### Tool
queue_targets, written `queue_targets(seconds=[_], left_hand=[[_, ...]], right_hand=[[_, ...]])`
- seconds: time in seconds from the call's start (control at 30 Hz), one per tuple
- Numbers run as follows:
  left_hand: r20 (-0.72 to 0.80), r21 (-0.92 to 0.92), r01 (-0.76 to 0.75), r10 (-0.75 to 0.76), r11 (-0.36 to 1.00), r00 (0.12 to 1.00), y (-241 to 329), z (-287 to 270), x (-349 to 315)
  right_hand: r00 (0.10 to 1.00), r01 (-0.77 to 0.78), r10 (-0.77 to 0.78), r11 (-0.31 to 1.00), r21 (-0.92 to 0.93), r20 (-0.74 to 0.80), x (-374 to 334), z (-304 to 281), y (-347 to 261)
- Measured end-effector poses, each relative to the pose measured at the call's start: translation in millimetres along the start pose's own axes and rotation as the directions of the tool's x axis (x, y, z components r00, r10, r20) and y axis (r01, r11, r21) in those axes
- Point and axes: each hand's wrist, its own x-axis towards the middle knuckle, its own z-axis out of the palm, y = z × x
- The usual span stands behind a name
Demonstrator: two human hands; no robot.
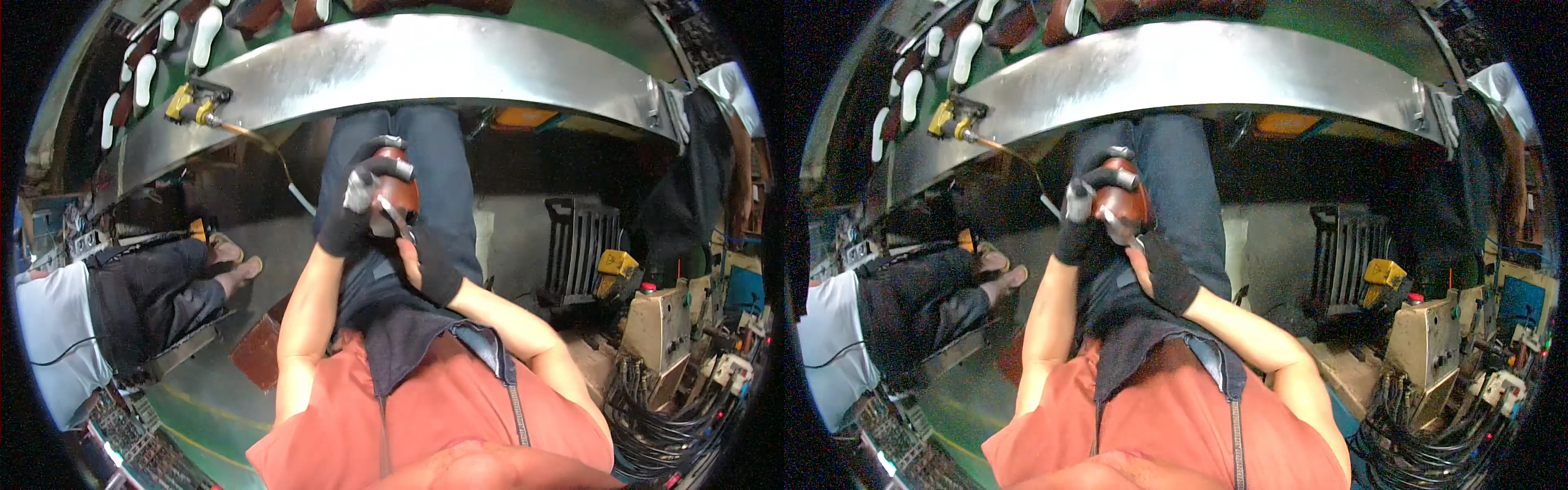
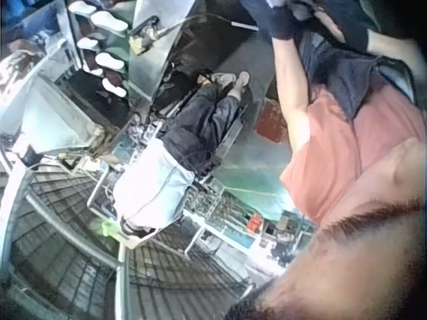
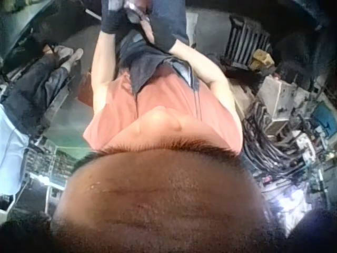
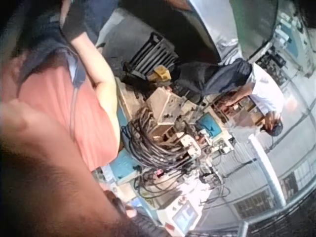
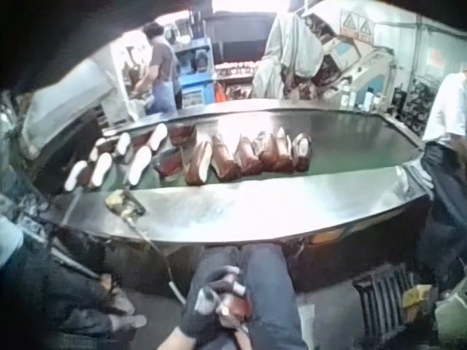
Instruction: The person uses pliers to trim the white sole material of brown leather shoes. They pick up shoes from a conveyor belt, hold them on their lap, and scrape the edges of the soles with the tool before placing them back on the belt.
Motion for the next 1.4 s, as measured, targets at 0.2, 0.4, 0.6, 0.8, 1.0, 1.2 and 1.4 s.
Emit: queue_targets(seconds=[0.2, 0.4, 0.6, 0.8, 1.0, 1.2, 1.4], left_hand=[[-0.143, 0.214, 0.234, -0.207, 0.948, 0.968, 73.6, 44.7, -80.3], [-0.265, 0.353, 0.283, -0.194, 0.892, 0.944, 58.2, 46.9, -96.4], [-0.35, 0.257, 0.266, -0.167, 0.929, 0.922, 52.5, 57.5, -88.2], [0.002, -0.364, 0.422, -0.453, 0.83, 0.892, -62.3, 9.4, -76.4], [-0.098, -0.053, 0.54, -0.542, 0.84, 0.834, -63.0, -12.7, -12.6], [-0.224, -0.104, 0.593, -0.6, 0.798, 0.768, -54.5, -6.6, -35.3], [-0.222, 0.385, 0.385, -0.321, 0.838, 0.921, -57.8, 28.9, -85.2]], right_hand=[[0.874, 0.412, -0.312, 0.882, -0.228, 0.372, -68.9, -41.4, 10.9], [0.849, 0.399, -0.292, 0.901, -0.171, 0.441, -64.2, -50.9, 16.0], [0.801, 0.444, -0.327, 0.887, -0.131, 0.501, -49.8, -68.5, 23.4], [0.893, 0.245, -0.135, 0.946, -0.212, 0.429, -10.9, -85.2, 0.2], [0.738, -0.607, 0.498, 0.785, 0.126, 0.456, 97.3, -118.8, -51.0], [0.684, -0.701, 0.535, 0.669, 0.245, 0.496, 109.6, -117.8, 0.7], [0.637, -0.106, 0.4, 0.892, -0.44, 0.659, 123.9, -131.3, -18.8]])
